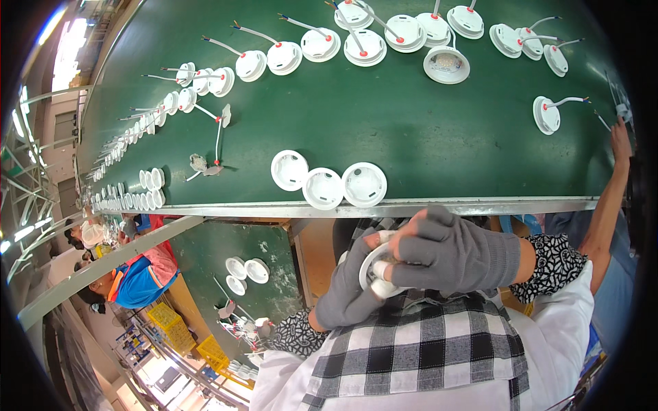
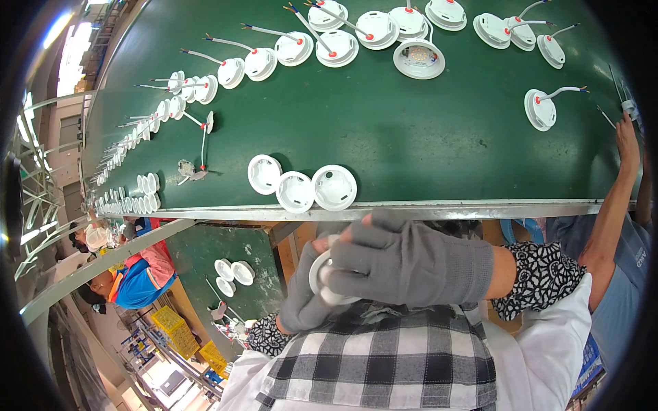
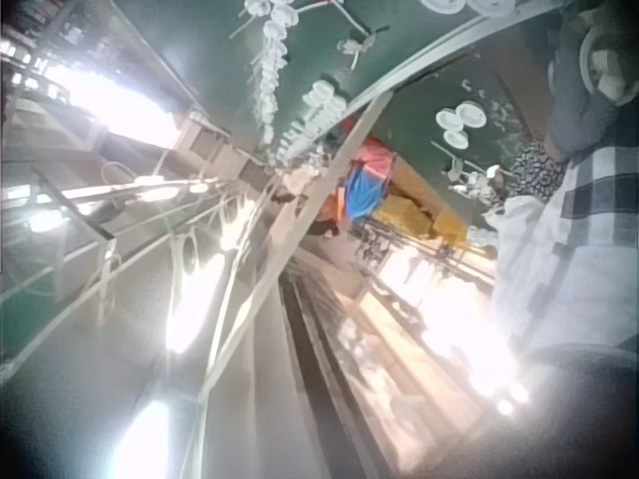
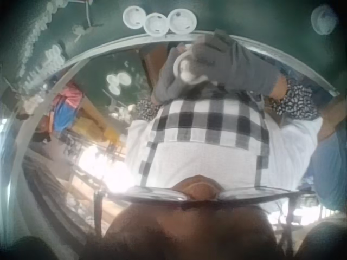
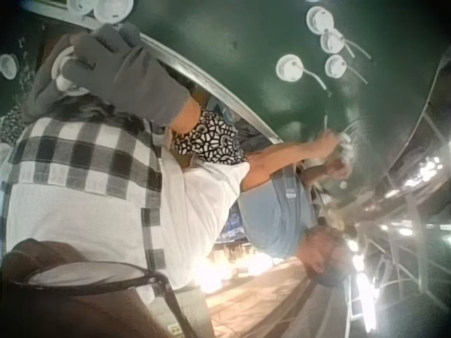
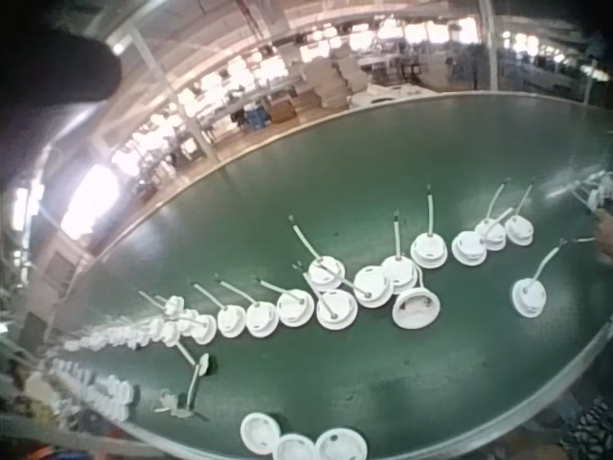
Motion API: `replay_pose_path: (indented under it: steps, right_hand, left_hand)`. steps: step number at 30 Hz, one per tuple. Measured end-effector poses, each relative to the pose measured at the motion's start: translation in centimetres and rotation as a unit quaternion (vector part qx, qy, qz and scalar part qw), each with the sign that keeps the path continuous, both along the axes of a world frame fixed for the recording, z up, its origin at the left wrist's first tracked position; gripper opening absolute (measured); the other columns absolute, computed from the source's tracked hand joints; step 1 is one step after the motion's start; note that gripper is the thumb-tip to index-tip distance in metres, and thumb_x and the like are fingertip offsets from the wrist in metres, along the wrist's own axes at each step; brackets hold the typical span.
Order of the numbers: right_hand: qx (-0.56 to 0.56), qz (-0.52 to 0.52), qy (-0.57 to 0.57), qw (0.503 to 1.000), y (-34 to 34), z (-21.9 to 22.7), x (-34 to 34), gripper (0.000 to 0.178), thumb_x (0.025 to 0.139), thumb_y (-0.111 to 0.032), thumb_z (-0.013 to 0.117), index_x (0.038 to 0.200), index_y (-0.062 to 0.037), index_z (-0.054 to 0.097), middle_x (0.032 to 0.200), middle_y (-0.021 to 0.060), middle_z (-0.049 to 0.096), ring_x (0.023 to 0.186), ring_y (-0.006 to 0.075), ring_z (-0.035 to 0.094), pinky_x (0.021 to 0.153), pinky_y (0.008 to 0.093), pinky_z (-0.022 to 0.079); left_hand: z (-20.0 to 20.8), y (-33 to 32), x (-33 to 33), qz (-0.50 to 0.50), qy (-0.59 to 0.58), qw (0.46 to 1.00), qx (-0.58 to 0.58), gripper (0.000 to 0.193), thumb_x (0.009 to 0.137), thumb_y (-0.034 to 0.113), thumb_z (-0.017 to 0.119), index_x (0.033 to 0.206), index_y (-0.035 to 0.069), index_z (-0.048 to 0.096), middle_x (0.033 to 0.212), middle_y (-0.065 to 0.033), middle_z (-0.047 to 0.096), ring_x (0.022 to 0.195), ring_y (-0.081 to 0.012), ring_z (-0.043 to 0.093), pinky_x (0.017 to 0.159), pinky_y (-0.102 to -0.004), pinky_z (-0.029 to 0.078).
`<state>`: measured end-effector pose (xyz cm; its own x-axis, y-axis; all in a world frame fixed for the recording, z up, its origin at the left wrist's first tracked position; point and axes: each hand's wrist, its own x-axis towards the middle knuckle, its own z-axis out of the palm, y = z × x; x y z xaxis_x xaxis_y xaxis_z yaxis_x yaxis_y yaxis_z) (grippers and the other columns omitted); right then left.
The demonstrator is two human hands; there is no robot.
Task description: The person assembles LED light fixtures by threading wiring through plastic housings, pressing the LED boards into the housings by hand, and placing the assembled units onto the conveyor line.
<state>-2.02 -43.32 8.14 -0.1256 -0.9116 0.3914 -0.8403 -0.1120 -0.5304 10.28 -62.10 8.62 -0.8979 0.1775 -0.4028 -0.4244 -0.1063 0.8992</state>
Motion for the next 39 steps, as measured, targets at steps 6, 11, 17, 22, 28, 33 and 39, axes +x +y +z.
replay_pose_path:
  steps: [6,11,17,22,28,33,39]
  right_hand:
    - [0.008,-0.094,-0.065,0.993,-0.8,-1.0,1.0,0.057,0.063,-0.033,0.075,0.112,-0.0113,0.053,0.096,0.0045,0.043,0.093,0.0234,0.046,0.084,0.0394,0.039]
    - [0.191,-0.086,-0.454,0.866,-0.7,-1.0,1.5,0.049,0.084,-0.039,0.066,0.115,-0.0043,0.05,0.101,0.0122,0.059,0.083,0.0213,0.062,0.07,0.034,0.047]
    - [0.181,-0.169,-0.622,0.743,-1.6,-2.3,3.1,0.041,0.091,-0.033,0.058,0.118,-0.0019,0.053,0.086,0.0153,0.064,0.079,0.0216,0.065,0.073,0.0358,0.05]
    - [0.149,-0.174,-0.629,0.743,-1.8,-3.6,3.8,0.04,0.09,-0.029,0.06,0.123,-0.0068,0.058,0.105,0.0102,0.067,0.093,0.0172,0.065,0.084,0.0311,0.05]
    - [0.091,-0.207,-0.6,0.767,-2.6,-3.1,3.2,0.031,0.083,-0.023,0.063,0.106,-0.002,0.066,0.096,0.0105,0.068,0.089,0.0187,0.065,0.081,0.0313,0.051]
    - [0.088,-0.171,-0.61,0.769,-2.6,-1.1,2.1,0.04,0.083,-0.024,0.063,0.117,-0.0032,0.061,0.105,0.0132,0.066,0.096,0.0211,0.064,0.087,0.0336,0.049]
    - [0.083,-0.217,-0.619,0.75,-2.9,-1.5,3.2,0.044,0.085,-0.023,0.061,0.125,-0.0066,0.057,0.11,0.0151,0.064,0.102,0.0228,0.063,0.091,0.0349,0.047]
  left_hand:
    - [1.2,0.7,0.0,0.042,-0.03,0.997,-0.054,0.035,0.089,0.005,0.05,0.124,-0.002,0.049,0.114,-0.012,0.057,0.102,-0.02,0.058,0.088,-0.0314,0.046]
    - [0.3,0.5,-0.6,0.175,0.002,0.982,-0.07,0.027,0.092,0.006,0.05,0.119,-0.002,0.053,0.106,-0.0072,0.06,0.093,-0.0116,0.059,0.08,-0.0252,0.048]
    - [-1.4,-0.4,-0.8,0.133,-0.06,0.988,-0.049,0.037,0.092,0.012,0.054,0.126,-0.001,0.047,0.114,-0.0085,0.058,0.101,-0.0135,0.057,0.086,-0.0269,0.047]
    - [-1.7,-1.1,-0.9,-0.065,0.02,0.995,-0.071,0.084,0.07,0.028,0.083,0.134,0.003,0.034,0.123,-0.0095,0.052,0.112,-0.0186,0.053,0.096,-0.0332,0.044]
    - [-2.5,-1.7,-1.1,-0.096,0.05,0.989,-0.1,0.094,0.062,0.032,0.09,0.134,0.003,0.036,0.124,-0.0102,0.053,0.115,-0.0192,0.054,0.097,-0.0334,0.045]
    - [-1.8,-1.3,-1.2,-0.081,0.122,0.957,-0.249,0.09,0.06,0.031,0.09,0.129,0.003,0.039,0.115,-0.0107,0.059,0.104,-0.0204,0.062,0.09,-0.032,0.05]
    - [-3.0,-0.3,-0.4,0.057,0.11,0.973,-0.193,0.093,0.058,0.033,0.092,0.125,0.001,0.036,0.112,-0.0123,0.058,0.101,-0.0198,0.062,0.087,-0.032,0.052]
